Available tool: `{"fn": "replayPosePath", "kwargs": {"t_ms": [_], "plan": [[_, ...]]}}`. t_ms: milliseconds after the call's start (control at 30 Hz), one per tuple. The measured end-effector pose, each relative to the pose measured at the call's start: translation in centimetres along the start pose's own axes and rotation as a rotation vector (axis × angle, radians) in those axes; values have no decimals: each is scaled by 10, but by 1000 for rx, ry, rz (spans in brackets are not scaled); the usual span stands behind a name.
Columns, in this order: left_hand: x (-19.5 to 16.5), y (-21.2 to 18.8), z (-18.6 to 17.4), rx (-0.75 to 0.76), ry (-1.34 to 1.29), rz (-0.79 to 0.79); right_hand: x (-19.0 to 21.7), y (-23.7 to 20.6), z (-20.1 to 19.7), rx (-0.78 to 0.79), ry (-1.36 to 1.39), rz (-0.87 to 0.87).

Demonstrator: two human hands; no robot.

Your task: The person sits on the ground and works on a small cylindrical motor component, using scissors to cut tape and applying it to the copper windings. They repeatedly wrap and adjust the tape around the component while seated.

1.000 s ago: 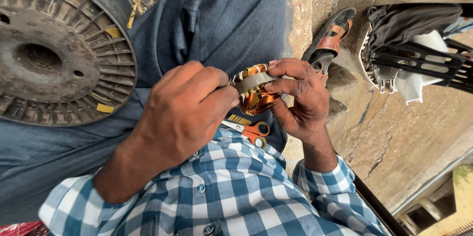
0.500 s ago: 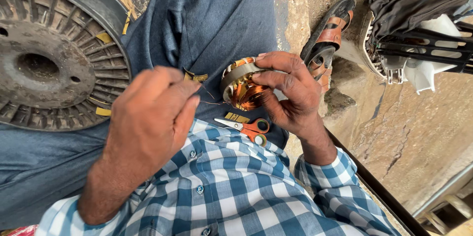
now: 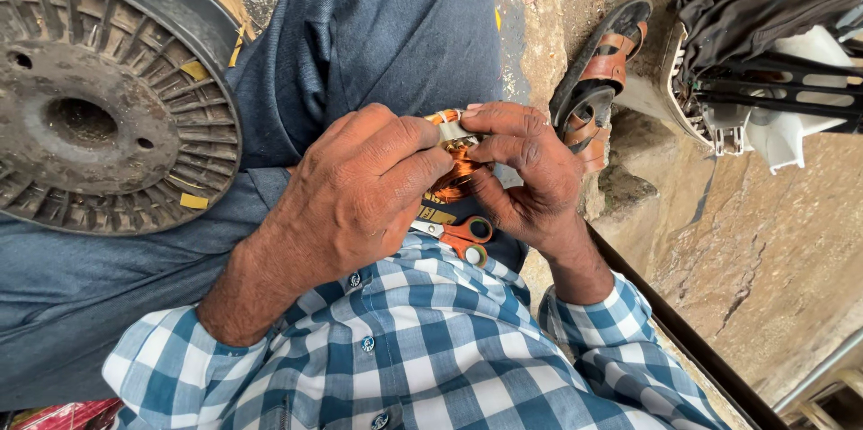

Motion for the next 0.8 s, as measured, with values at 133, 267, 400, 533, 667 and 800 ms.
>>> {"fn": "replayPosePath", "kwargs": {"t_ms": [133,267,400,533,667,800], "plan": [[3,-3,-1,3,-65,0,-2,-1,1,-3,15,-10],[9,-6,-2,-43,-115,8,-7,-5,0,-19,31,38],[12,-9,1,-94,-104,16,-6,-6,1,-20,22,-13],[11,-10,2,-119,-129,-13,-5,-4,1,-15,-1,-17],[8,-8,5,-174,-83,-46,-3,-4,2,-11,-20,2],[1,-11,4,-170,-1,-37,-4,-4,2,-33,-14,17]]}}
Point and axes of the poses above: each hand's wrist, its own y-axis towards the middle knuckle, its own z-axis out of the palm, x = y × z, the point moved 7 cm from there along y, towards the middle knuckle, and after that the axes turned 6 degrees about -y, right-handed, at the moved point
